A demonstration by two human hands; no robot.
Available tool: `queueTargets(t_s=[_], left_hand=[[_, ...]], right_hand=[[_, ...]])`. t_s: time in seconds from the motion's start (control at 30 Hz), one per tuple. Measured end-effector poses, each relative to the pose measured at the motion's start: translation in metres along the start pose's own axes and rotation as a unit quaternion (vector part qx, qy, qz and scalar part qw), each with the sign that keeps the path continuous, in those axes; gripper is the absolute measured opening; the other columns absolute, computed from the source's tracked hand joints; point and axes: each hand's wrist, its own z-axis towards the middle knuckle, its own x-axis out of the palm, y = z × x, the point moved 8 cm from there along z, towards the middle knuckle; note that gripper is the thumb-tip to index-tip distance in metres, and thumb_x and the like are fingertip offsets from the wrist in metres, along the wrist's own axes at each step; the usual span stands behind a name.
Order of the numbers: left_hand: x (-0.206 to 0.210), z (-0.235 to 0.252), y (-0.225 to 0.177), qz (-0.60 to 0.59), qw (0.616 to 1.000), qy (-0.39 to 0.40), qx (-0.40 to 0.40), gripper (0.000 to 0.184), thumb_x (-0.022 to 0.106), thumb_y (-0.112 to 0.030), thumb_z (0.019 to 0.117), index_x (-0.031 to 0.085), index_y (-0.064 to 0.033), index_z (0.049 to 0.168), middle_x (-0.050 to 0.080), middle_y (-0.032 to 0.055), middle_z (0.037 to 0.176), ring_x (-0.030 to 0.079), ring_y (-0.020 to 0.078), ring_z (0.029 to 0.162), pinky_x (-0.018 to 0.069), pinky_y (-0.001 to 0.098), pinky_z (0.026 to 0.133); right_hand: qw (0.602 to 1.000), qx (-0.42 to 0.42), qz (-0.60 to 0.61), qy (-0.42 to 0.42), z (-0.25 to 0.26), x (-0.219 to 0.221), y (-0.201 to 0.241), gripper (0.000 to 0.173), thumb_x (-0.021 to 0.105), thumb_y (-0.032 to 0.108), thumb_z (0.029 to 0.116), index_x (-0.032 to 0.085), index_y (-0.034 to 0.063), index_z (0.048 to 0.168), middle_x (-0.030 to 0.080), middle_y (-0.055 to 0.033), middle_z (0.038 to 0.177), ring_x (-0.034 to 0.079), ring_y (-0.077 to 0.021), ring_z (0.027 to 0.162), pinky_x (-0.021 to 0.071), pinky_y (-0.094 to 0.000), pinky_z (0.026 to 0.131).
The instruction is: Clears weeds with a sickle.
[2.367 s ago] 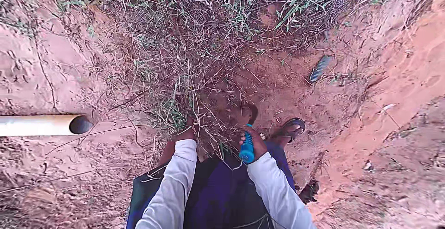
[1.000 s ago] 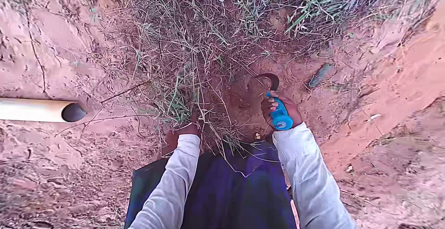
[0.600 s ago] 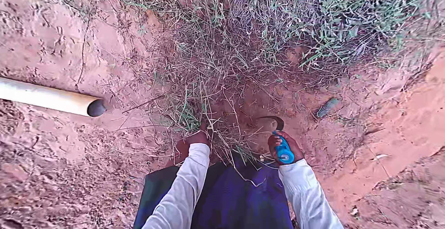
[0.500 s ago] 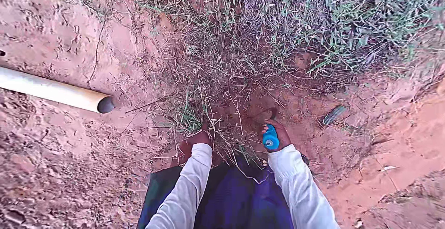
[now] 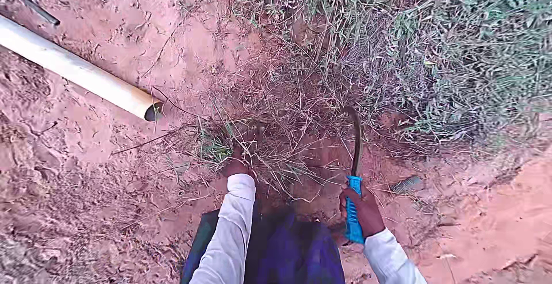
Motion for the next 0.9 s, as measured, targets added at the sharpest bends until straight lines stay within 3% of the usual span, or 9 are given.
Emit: queueTargets(t_s=[0.07,0.17,0.23,0.4,0.5,0.6,0.7,0.8,0.9], left_hand=[[-0.015,0.015,-0.014,-0.04,0.999,-0.032,-0.015,0.074,0.079,-0.019,0.0924,0.04,0.0115,0.147,0.056,0.0298,0.141,0.057,0.0333,0.13,0.0463,0.0452,0.11],[-0.034,0.03,-0.029,-0.08,0.993,-0.075,-0.048,0.073,0.08,-0.019,0.0912,0.042,0.0117,0.145,0.058,0.0291,0.137,0.06,0.0322,0.124,0.0491,0.0441,0.106],[-0.034,0.036,-0.035,-0.092,0.991,-0.077,-0.066,0.074,0.08,-0.02,0.0913,0.041,0.0118,0.146,0.057,0.0296,0.138,0.059,0.033,0.126,0.0478,0.0449,0.107],[-0.015,0.038,-0.028,-0.088,0.986,-0.038,-0.134,0.071,0.081,-0.021,0.0916,0.045,0.0122,0.143,0.057,0.0294,0.14,0.057,0.0337,0.13,0.0453,0.0465,0.111],[-0.005,0.038,-0.021,-0.022,0.978,0.016,-0.208,0.067,0.075,-0.03,0.0965,0.049,0.0133,0.14,0.056,0.032,0.139,0.056,0.0394,0.131,0.0449,0.0532,0.11],[-0.004,0.038,-0.029,-0.006,0.97,0.044,-0.237,0.068,0.075,-0.031,0.0969,0.049,0.0142,0.14,0.055,0.0339,0.14,0.054,0.0416,0.132,0.0432,0.0547,0.111],[-0.002,0.039,-0.03,0.002,0.968,0.05,-0.246,0.067,0.076,-0.03,0.096,0.05,0.0142,0.139,0.056,0.0333,0.139,0.055,0.0405,0.131,0.0429,0.0536,0.111],[0.003,0.036,-0.022,-0.022,0.966,0.052,-0.253,0.069,0.077,-0.027,0.095,0.046,0.0138,0.142,0.054,0.0329,0.141,0.054,0.0392,0.132,0.0435,0.0519,0.111],[0.011,0.033,-0.015,-0.037,0.97,0.066,-0.233,0.076,0.081,-0.02,0.0906,0.041,0.0125,0.146,0.052,0.0319,0.143,0.054,0.0379,0.132,0.0449,0.0513,0.11]], right_hand=[[0.983,-0.084,-0.161,0.033,0.002,0.009,0.017,0.03,0.057,0.017,0.0908,0.056,-0.0011,0.115,0.061,0.0024,0.068,0.06,-0.0058,0.052,0.0542,-0.0238,0.051],[0.896,-0.227,-0.373,0.08,0.032,0.069,0.081,0.039,0.064,0.016,0.0904,0.065,-0.0136,0.115,0.066,-0.0259,0.11,0.065,-0.0301,0.097,0.0508,-0.0474,0.087],[0.815,-0.299,-0.488,0.087,0.052,0.139,0.134,0.039,0.064,0.018,0.0924,0.068,-0.0127,0.116,0.066,-0.0336,0.118,0.066,-0.0463,0.108,0.0487,-0.0628,0.092],[0.689,-0.28,-0.646,0.171,0.098,0.335,0.212,0.046,0.052,0.033,0.1074,0.055,-0.002,0.138,0.066,-0.0279,0.123,0.065,-0.0445,0.116,0.0492,-0.0617,0.097],[0.622,-0.268,-0.71,0.194,0.133,0.384,0.225,0.048,0.05,0.033,0.1079,0.053,-0.0019,0.14,0.065,-0.029,0.125,0.062,-0.045,0.121,0.0467,-0.0623,0.1],[0.58,-0.206,-0.766,0.184,0.161,0.333,0.215,0.05,0.054,0.034,0.1071,0.052,-0.0014,0.143,0.064,-0.0325,0.125,0.061,-0.0502,0.12,0.0451,-0.0679,0.099],[0.565,-0.089,-0.81,0.129,0.165,0.205,0.188,0.057,0.053,0.032,0.1078,0.04,-0.0001,0.153,0.062,-0.0347,0.129,0.06,-0.0528,0.121,0.0439,-0.0688,0.1],[0.589,0.016,-0.808,0.018,0.147,0.058,0.162,0.061,0.05,0.03,0.1082,0.033,-0.0033,0.156,0.056,-0.0363,0.137,0.056,-0.0532,0.127,0.0422,-0.067,0.105],[0.623,0.061,-0.777,-0.068,0.127,-0.048,0.148,0.064,0.057,0.028,0.1063,0.034,-0.0036,0.156,0.059,-0.0386,0.132,0.058,-0.0558,0.124,0.0437,-0.068,0.103]])
